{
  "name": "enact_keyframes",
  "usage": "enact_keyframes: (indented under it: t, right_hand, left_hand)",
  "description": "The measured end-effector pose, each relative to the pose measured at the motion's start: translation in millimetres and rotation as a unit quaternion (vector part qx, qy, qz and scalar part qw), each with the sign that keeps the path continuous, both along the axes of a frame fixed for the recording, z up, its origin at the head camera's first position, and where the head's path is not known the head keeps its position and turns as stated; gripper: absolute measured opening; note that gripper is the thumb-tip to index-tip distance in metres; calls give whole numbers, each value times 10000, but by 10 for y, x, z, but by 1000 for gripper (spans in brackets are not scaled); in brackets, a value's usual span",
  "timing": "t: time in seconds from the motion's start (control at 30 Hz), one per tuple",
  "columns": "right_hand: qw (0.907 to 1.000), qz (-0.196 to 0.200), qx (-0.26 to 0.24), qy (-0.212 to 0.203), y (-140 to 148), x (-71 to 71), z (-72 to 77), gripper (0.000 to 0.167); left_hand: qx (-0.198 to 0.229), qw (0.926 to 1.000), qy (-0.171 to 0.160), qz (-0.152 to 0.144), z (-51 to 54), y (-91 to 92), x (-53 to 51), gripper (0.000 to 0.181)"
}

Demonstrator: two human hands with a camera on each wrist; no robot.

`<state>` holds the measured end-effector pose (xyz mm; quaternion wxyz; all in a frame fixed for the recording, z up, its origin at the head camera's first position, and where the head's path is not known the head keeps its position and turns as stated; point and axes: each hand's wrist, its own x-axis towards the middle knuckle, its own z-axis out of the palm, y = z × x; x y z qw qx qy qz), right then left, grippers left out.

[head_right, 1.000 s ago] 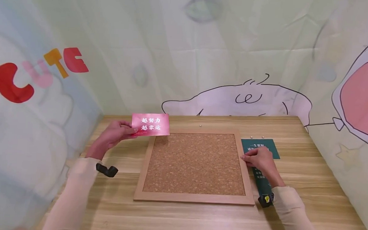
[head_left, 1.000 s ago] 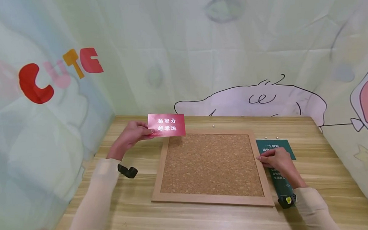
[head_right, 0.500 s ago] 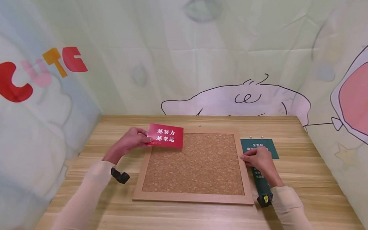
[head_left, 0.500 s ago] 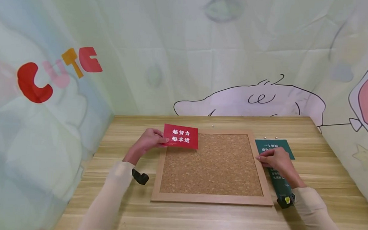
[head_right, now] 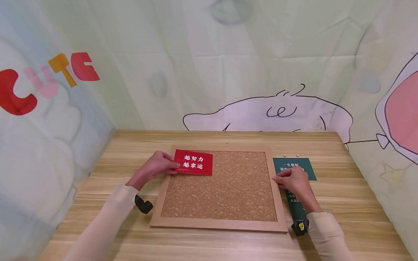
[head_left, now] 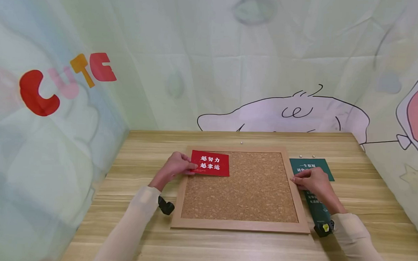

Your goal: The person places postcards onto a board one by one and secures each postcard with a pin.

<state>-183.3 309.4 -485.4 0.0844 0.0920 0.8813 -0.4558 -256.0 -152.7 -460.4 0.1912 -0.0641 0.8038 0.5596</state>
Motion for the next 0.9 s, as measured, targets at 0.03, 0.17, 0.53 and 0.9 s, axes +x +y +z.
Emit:
enact_keyframes:
  t: [0.03, 0.17, 0.53, 0.9]
  right_hand:
    - [10000, 26, 3, 24, 2, 5, 3, 30]
    - [10000, 61, 35, 68, 9, 11, 2, 31]
    - [9998, 79, 112, 137, 0, 9, 0, 30]
    - [9997, 102, 176, 156, -1, 21, -7, 31]
  left_hand:
    - [-98, 9999, 57, -13, -12, 4, 2, 23]
    - [-743, 9965, 343, -163, -28, 34, 28, 16]
    - [-2344, 9676, 770, -538, 30, 151, 24, 40]
    - [-2891, 9509, 779, -784, 89, 166, -5, 31]
